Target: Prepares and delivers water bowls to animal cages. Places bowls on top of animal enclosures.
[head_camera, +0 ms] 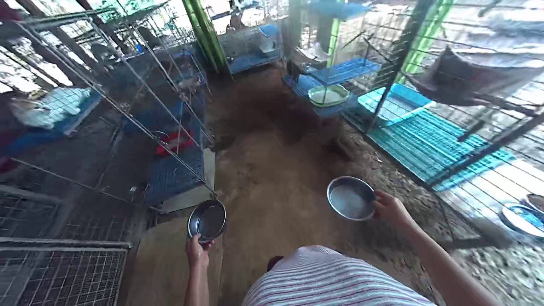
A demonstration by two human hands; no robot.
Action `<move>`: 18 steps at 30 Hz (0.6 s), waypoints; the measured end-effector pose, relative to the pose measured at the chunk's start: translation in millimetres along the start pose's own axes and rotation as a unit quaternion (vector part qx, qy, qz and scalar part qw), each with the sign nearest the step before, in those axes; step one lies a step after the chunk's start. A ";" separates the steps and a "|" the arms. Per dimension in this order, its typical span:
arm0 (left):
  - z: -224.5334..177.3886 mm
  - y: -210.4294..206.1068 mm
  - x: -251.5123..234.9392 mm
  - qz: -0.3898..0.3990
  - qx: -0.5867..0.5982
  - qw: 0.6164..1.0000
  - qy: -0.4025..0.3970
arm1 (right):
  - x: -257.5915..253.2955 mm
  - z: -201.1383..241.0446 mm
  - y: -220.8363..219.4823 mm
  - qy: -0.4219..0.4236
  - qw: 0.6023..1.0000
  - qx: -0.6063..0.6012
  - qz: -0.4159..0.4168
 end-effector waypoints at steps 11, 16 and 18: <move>-86.7 -152.3 -270.4 0.045 -0.056 0.997 0.024 | -300.7 169.9 -13.6 0.048 0.997 -0.017 -0.064; -137.0 -230.9 -399.6 0.084 -0.064 0.994 0.037 | -422.8 235.2 -22.1 0.021 0.993 -0.052 -0.103; -157.9 -264.5 -447.5 0.090 -0.065 0.993 0.044 | -470.5 259.9 -22.8 0.008 0.993 -0.052 -0.107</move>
Point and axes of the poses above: each hand's wrist, its own x-axis away from the middle knuckle, its own y-axis out of the back of the hand, z = x × y, the point moved 8 cm from there along -x, towards the middle knuckle, and after that the axes turned 11 degrees about z, right-handed, at the moved point
